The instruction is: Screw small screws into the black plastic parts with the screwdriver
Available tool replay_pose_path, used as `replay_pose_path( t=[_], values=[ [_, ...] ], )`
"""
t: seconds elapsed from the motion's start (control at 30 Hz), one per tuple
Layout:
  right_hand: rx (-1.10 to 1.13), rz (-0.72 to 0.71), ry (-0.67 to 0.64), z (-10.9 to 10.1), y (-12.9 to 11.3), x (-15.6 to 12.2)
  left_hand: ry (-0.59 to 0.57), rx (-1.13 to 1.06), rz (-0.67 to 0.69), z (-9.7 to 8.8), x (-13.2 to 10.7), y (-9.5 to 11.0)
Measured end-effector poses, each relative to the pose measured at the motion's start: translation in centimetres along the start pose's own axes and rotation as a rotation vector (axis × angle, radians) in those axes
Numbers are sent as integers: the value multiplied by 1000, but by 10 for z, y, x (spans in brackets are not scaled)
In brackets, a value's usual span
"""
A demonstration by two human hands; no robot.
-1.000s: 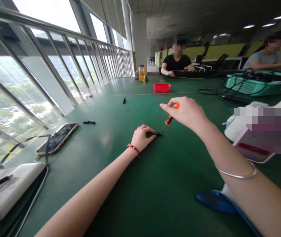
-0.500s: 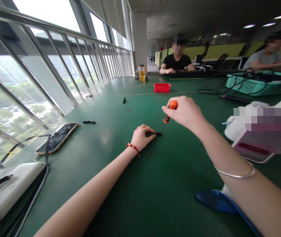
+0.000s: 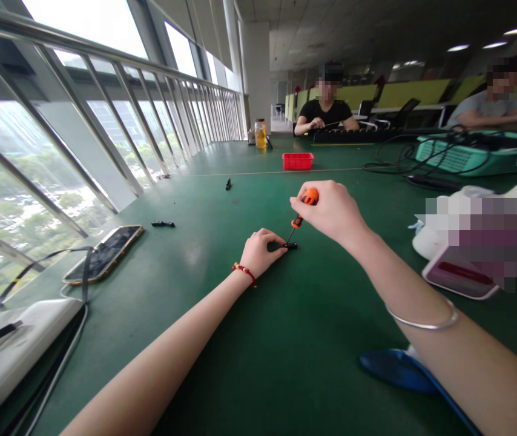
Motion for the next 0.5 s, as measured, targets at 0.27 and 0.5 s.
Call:
replay_pose_path(
  t=[0.27, 0.5],
  values=[
    [-11, -7, -12, 3, 0, 0, 6, 0, 7, 0, 0, 0],
    [-6, 4, -5, 1, 1, 1, 5, 1, 9, 0, 0, 0]
  ],
)
Point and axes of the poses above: each hand's wrist, its own x-axis towards the middle knuckle, its own z-axis out of the palm, y = z × x, the point moved 6 cm from there along x, towards the middle knuckle, and after that the axes turned 11 degrees about -y, right-handed, at the moved point
